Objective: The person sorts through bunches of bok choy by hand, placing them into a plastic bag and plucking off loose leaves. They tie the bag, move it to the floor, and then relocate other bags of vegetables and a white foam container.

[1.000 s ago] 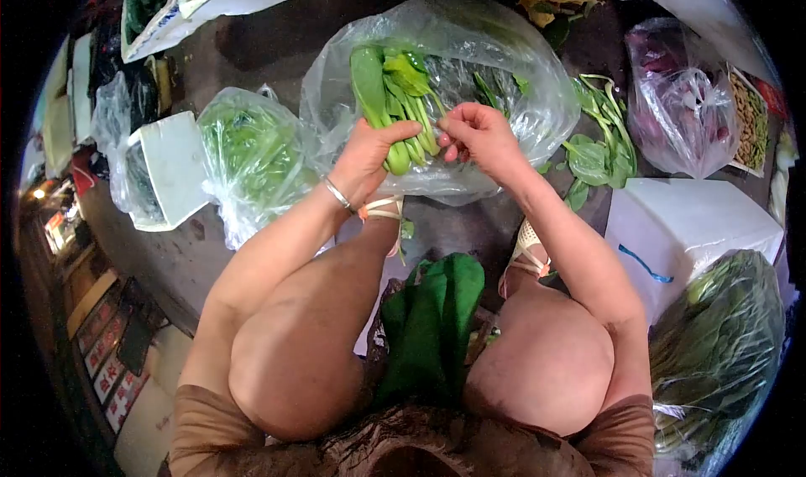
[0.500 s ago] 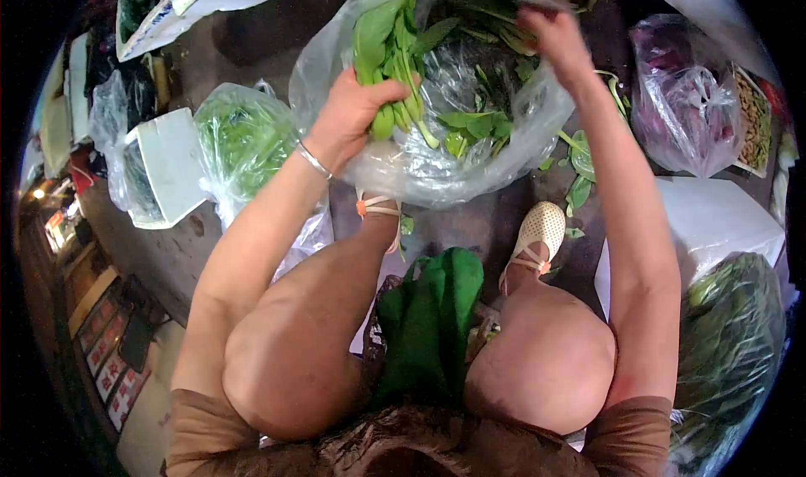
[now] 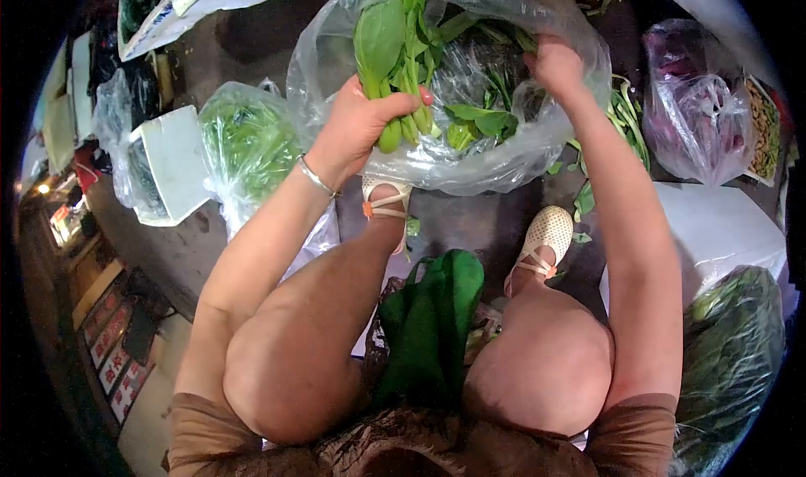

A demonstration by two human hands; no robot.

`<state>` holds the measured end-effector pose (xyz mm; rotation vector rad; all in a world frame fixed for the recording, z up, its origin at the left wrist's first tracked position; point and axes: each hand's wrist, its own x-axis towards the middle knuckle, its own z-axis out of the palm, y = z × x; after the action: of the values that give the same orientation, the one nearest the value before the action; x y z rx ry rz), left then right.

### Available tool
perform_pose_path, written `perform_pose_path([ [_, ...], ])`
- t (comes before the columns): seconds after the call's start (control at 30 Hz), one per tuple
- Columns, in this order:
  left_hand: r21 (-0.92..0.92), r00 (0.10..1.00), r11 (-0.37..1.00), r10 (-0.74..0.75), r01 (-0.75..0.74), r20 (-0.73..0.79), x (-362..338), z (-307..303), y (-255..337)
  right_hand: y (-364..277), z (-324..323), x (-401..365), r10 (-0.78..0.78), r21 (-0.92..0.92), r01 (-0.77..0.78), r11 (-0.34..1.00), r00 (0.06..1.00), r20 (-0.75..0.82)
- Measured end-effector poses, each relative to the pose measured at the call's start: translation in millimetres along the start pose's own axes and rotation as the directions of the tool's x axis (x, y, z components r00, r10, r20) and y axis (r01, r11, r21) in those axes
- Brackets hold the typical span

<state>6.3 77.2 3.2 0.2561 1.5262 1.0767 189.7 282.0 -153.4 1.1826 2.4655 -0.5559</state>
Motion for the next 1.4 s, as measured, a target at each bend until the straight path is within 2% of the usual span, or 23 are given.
perform_pose_path([
  [0.1,-0.037,0.998,0.999,-0.013,0.015,0.055,0.3,1.6,-2.5,-2.6,-11.7,-7.7,0.034,0.046,-0.033,0.998,0.999,-0.018],
  [0.17,-0.034,1.0,0.999,0.027,-0.027,0.006,1.3,4.8,-1.9,-6.5,-9.9,-17.3,-0.2,-0.205,0.173,0.963,0.972,-0.119],
  [0.2,-0.036,1.0,0.999,0.027,-0.027,0.007,1.3,4.6,-1.0,-13.3,-5.8,-25.7,-0.207,-0.246,0.166,0.955,0.966,-0.152],
  [0.3,-0.042,0.997,0.996,0.075,-0.074,0.03,1.8,1.2,1.4,-26.2,13.3,-52.3,-0.159,-0.133,0.123,0.983,0.939,-0.306],
  [0.37,0.006,0.991,0.991,0.135,-0.135,-0.007,2.8,-1.1,1.8,-25.6,11.2,-50.3,-0.131,-0.155,0.098,0.983,0.967,-0.219],
  [0.47,0.044,0.982,0.982,0.184,-0.183,-0.031,4.4,-6.5,4.8,-12.6,0.6,-43.0,-0.059,0.08,0.063,0.995,0.997,-0.054],
  [0.5,0.043,0.982,0.982,0.184,-0.183,-0.032,5.8,-9.8,4.0,-4.4,-5.2,-41.7,-0.135,0.493,0.084,0.866,0.989,0.068],
  [0.53,0.045,0.985,0.985,0.169,-0.167,-0.038,7.9,-13.6,1.8,-7.0,-25.8,-45.1,-0.25,0.813,0.027,0.581,0.957,0.147],
  [0.57,0.048,0.987,0.987,0.154,-0.152,-0.043,9.6,-16.5,0.0,-6.3,-44.8,-61.5,-0.196,0.894,-0.213,0.394,0.931,0.308],
  [0.63,0.042,0.99,0.991,0.132,-0.129,-0.056,11.3,-19.7,-1.2,-8.1,-67.0,-81.7,-0.254,0.913,-0.407,0.031,0.88,0.401],
  [0.73,0.053,0.992,0.993,0.111,-0.108,-0.058,12.8,-20.7,-4.2,-12.6,-69.1,-87.3,-0.274,0.907,-0.419,0.045,0.868,0.415],
  [0.77,0.068,0.993,0.992,0.108,-0.104,-0.05,13.5,-21.3,-4.6,-13.0,-71.6,-93.5,-0.2,0.913,-0.345,0.218,0.9,0.387],
  [0.83,0.051,0.996,0.995,0.087,-0.086,-0.017,11.6,-21.8,-1.6,-10.0,-76.1,-105.8,-0.315,0.935,-0.347,-0.076,0.898,0.307],
  [0.87,0.029,0.998,0.997,0.066,-0.067,0.012,8.7,-21.1,-1.9,-9.1,-75.4,-107.8,-0.315,0.933,-0.352,-0.073,0.896,0.313],
  [0.93,0.023,0.998,0.997,0.068,-0.068,0.001,6.9,-18.9,-2.3,-5.8,-78.0,-105.0,-0.396,0.944,-0.132,0.303,0.883,0.251],
  [0.97,0.025,0.998,0.998,0.061,-0.061,-0.009,7.0,-17.9,-0.4,-3.7,-70.5,-105.2,-0.288,0.906,-0.063,0.419,0.937,0.198],
  [1.03,0.023,0.998,0.997,0.07,-0.07,0.001,7.7,-17.1,4.3,-0.7,-86.7,-120.7,-0.292,0.953,-0.302,-0.011,0.913,0.286],
  [1.1,0.012,0.999,0.999,0.05,-0.05,0.0,0.2,-16.3,0.4,-4.6,-102.1,-132.8,-0.218,0.933,-0.257,-0.252,0.954,0.204],
  [1.13,0.025,0.999,0.999,0.043,-0.044,0.017,0.1,-15.1,2.5,10.6,-93.1,-121.4,-0.212,0.976,-0.21,-0.058,0.958,0.193],
  [1.17,0.042,0.998,0.998,0.043,-0.045,0.037,2.0,-14.2,6.5,18.0,-94.4,-120.7,-0.208,0.978,-0.199,-0.058,0.961,0.183],
  [1.23,0.036,0.999,0.999,0.023,-0.024,0.046,3.2,-16.3,8.1,22.8,-100.0,-121.6,-0.13,0.952,0.014,0.305,0.991,0.027],
  [1.27,0.04,0.998,0.999,0.017,-0.019,0.057,3.0,-18.3,8.8,27.6,-103.2,-127.0,-0.216,0.998,-0.021,0.054,0.976,0.032],
  [1.4,-0.027,0.99,0.999,-0.034,0.038,0.138,-0.8,-13.4,10.2,32.1,-114.5,-129.2,-0.274,0.999,-0.018,-0.048,0.962,0.004],
])
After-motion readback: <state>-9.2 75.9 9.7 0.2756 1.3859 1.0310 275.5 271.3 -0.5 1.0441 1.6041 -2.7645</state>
